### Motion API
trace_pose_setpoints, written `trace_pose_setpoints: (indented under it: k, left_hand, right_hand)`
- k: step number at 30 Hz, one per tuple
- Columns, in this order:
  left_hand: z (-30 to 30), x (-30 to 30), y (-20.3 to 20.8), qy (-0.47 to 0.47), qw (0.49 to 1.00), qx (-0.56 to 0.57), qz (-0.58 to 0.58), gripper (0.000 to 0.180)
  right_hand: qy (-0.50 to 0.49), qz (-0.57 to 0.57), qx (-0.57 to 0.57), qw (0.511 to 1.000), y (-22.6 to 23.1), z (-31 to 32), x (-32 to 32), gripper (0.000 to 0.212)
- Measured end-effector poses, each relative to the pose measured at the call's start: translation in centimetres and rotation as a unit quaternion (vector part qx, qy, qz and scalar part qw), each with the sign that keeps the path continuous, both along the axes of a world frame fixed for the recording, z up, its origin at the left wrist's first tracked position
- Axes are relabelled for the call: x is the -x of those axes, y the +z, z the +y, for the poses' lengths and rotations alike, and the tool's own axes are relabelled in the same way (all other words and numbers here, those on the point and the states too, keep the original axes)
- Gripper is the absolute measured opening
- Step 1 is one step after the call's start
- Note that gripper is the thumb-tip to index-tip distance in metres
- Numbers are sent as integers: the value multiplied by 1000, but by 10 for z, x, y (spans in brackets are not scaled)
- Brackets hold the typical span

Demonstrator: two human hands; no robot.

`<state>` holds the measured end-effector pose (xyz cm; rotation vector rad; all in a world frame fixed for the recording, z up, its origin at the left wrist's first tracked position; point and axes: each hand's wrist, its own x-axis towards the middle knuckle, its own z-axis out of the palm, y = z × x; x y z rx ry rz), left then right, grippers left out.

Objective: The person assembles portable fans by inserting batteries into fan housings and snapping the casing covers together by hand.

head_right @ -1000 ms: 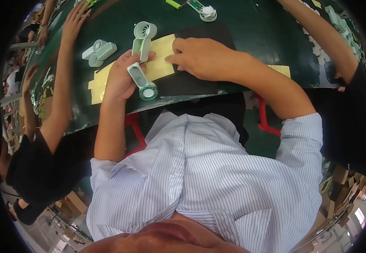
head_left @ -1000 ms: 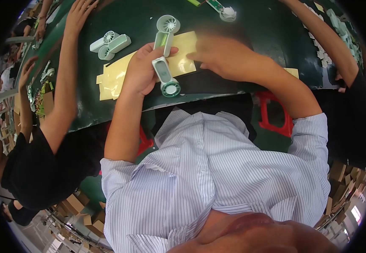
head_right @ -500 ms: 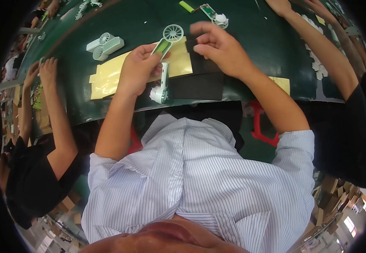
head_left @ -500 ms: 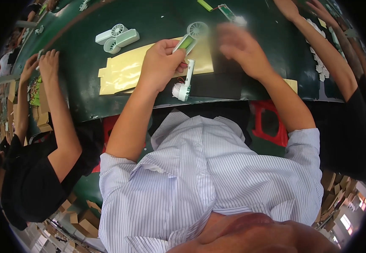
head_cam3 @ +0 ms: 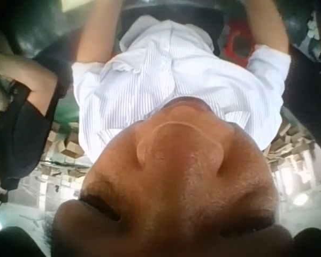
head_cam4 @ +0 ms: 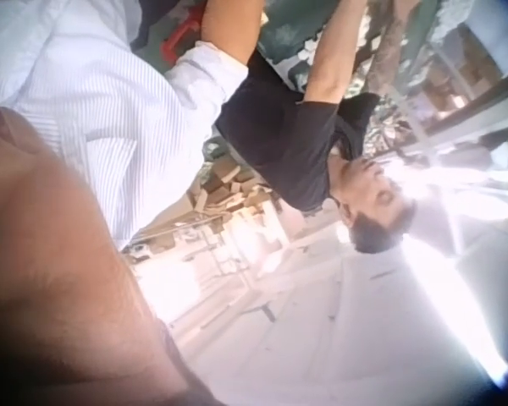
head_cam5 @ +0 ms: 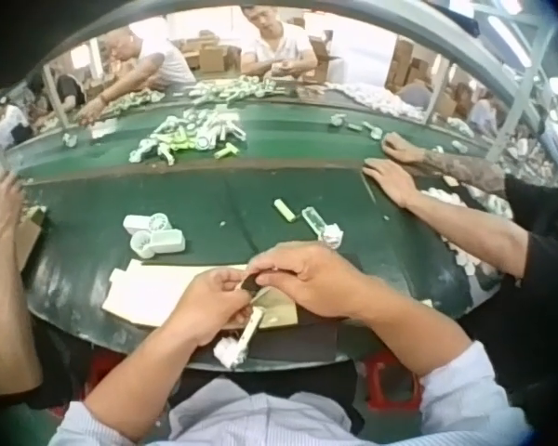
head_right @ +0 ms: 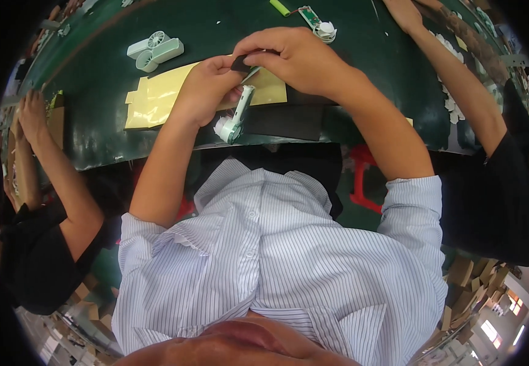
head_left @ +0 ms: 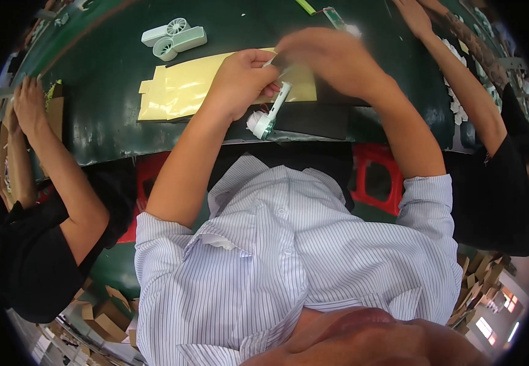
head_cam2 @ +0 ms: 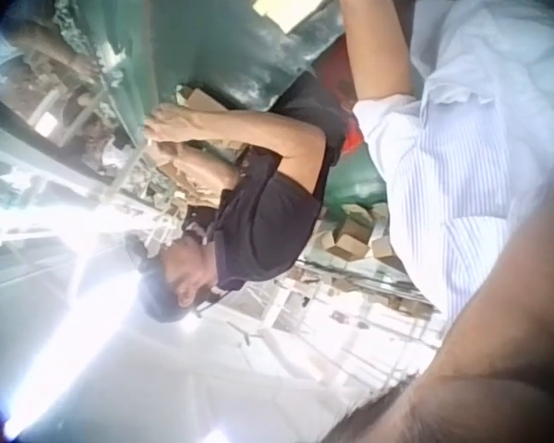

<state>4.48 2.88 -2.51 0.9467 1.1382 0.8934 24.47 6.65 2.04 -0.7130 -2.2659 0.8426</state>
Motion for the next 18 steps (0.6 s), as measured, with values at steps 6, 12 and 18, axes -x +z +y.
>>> trace_pose_setpoints:
  k: [6,12,18]
  left_hand:
    - [2,6,-2,-22,999,23,-35,40]
    - [-1,12,-10,-29,993,34,-114,42]
    - [-2,21,-6,-70,981,31,-179,41]
  right_hand:
    - [-83,-59,-74,992,-12,0,3,16]
    - [-66,-46,-55,995,-12,1,1,15]
    - [-37,-66,-34,997,-6,7,-2,14]
